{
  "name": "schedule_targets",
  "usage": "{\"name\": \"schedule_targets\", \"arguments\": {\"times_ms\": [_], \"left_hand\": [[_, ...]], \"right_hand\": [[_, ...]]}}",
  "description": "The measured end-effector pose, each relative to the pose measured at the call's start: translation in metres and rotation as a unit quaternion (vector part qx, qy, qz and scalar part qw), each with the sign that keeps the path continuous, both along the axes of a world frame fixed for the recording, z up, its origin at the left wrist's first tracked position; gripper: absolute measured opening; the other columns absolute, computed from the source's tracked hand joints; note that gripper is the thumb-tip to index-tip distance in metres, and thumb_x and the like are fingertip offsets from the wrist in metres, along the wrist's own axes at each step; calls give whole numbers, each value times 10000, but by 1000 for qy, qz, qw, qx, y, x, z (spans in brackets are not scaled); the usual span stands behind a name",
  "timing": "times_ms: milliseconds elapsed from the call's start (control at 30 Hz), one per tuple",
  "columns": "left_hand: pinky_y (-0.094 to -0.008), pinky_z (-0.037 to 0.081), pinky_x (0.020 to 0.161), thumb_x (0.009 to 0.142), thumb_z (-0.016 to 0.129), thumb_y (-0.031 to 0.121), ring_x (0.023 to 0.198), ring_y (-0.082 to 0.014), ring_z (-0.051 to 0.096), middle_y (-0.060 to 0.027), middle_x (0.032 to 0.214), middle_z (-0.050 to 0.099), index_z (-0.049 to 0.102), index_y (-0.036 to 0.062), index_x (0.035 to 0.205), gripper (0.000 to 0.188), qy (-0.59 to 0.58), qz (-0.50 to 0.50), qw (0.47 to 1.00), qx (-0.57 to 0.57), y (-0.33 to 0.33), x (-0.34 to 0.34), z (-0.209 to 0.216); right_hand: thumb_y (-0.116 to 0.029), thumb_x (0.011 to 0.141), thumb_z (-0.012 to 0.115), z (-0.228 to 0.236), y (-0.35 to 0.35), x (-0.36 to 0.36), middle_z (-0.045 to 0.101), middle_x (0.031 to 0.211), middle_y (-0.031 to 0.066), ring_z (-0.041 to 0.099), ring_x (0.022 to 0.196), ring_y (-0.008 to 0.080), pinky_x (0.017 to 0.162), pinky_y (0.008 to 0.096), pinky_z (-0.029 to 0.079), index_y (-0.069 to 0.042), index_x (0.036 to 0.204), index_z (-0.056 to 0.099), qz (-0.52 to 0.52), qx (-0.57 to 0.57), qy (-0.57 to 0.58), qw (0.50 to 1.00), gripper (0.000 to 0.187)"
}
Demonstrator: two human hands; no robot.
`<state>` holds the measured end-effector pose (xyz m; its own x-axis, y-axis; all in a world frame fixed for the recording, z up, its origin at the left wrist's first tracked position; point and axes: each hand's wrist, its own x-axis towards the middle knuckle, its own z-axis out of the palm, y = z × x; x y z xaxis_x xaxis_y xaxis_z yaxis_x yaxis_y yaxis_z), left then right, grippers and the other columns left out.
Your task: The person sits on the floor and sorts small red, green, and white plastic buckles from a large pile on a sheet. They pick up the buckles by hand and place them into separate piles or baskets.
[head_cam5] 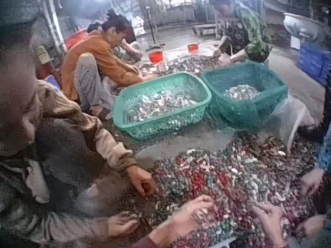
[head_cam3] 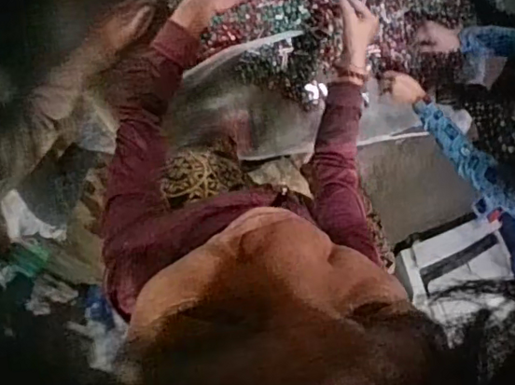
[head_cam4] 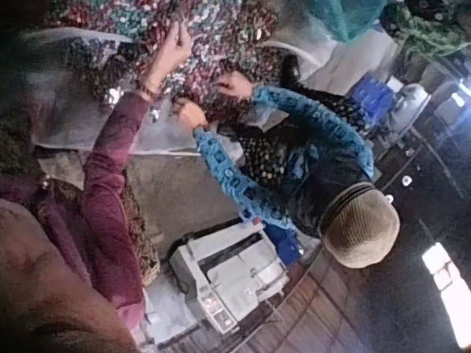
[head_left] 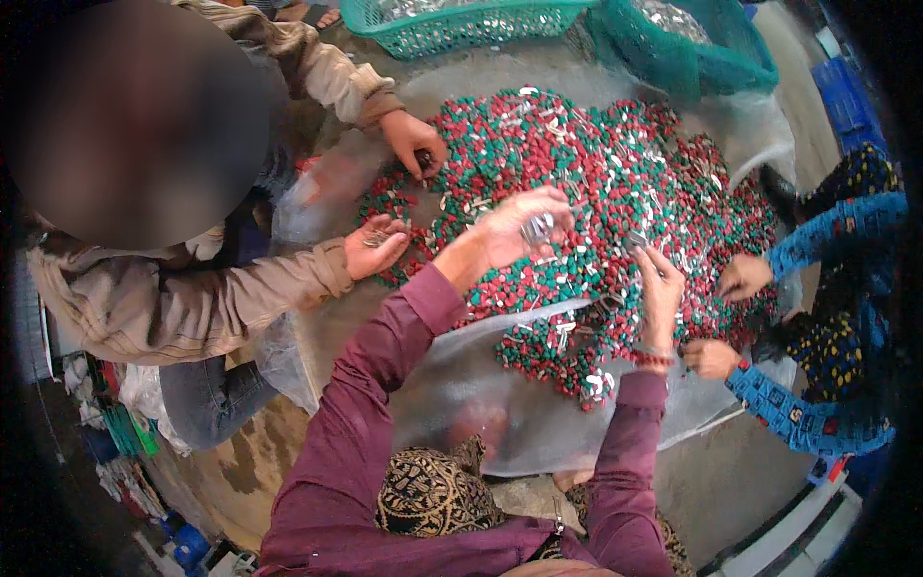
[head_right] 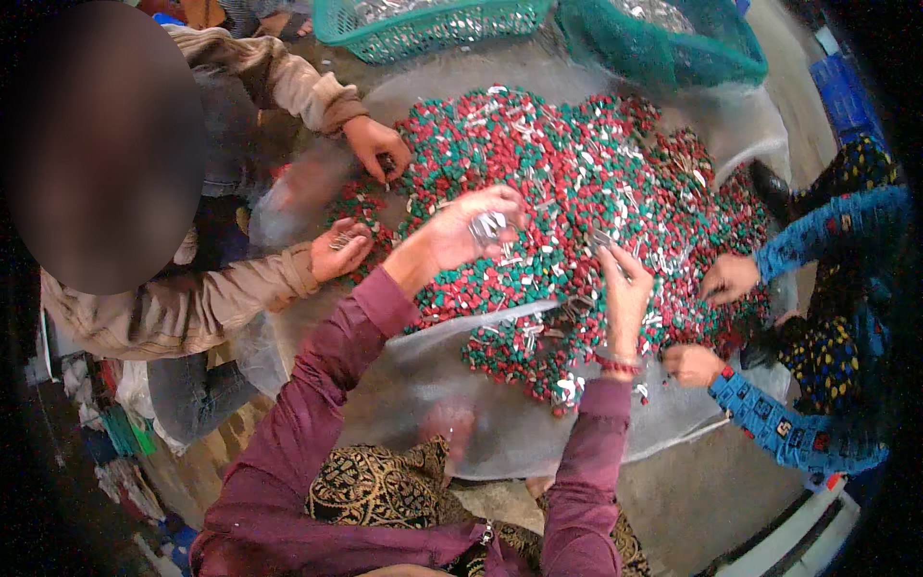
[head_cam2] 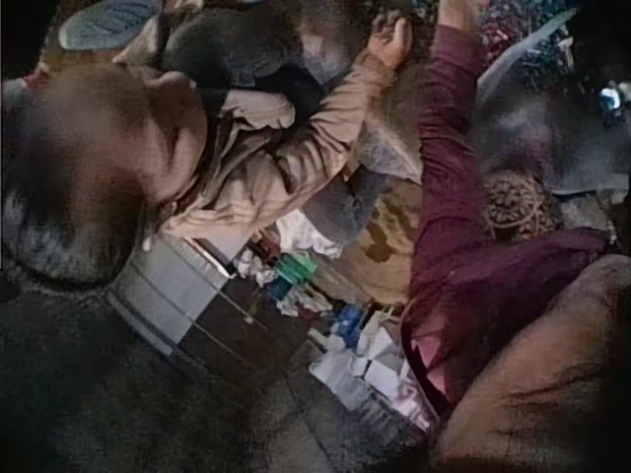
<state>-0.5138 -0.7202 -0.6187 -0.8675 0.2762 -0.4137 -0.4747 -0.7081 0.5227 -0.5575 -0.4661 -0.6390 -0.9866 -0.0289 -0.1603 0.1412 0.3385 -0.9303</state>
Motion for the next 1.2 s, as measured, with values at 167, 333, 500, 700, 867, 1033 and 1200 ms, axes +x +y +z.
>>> {"name": "schedule_targets", "arguments": {"times_ms": [167,333,500,700,867,1033,1200], "left_hand": [[-187,332,472,858,599,66,659,-33,466,18,847,545,523,91,1052,210,-9,-21,998,-59,24,-4,-9],[-471,525,835,940,510,206,959,-267,613,-141,1166,573,419,54,1300,401,2,-6,996,90,34,-4,-16],[-577,444,909,941,426,473,1072,-301,563,-106,1218,551,429,116,1316,518,-10,-69,961,266,48,13,-34],[-380,529,815,956,411,420,917,-249,627,-111,993,641,581,60,1098,423,-88,86,935,332,63,7,-39],[-467,535,790,934,441,347,958,-328,599,-188,998,619,592,-10,986,392,33,186,868,459,-2,-95,15],[-667,377,945,928,323,579,1248,-543,312,-278,1464,88,-108,204,1456,778,102,316,877,347,-86,-164,97],[-540,465,895,944,471,303,1109,-333,535,-127,1150,565,486,84,1251,378,82,69,992,65,25,-106,24]], "right_hand": [[-85,786,718,23,11,-15,638,823,-3,530,725,55,633,196,393,-6,934,694,26,-8,-18,999,169],[-103,893,597,30,0,-3,609,824,16,546,695,66,566,219,455,-4,963,636,-2,-200,-60,978,128],[-43,865,543,57,-41,20,565,970,111,540,968,252,857,385,438,-15,1066,570,218,159,146,952,205],[-121,771,671,80,-70,34,452,1257,161,402,1189,336,1018,442,315,-74,1301,457,268,231,237,905,573],[-101,850,612,117,-39,10,468,1248,170,437,1178,327,1007,415,340,-62,1301,471,193,201,273,921,474],[-117,884,570,144,-4,-5,455,1281,176,427,1213,336,1013,407,339,-50,1323,443,189,235,283,911,462],[-122,881,576,135,44,-17,448,1299,204,428,1227,340,1027,401,334,-18,1335,412,183,266,273,906,493]]}}
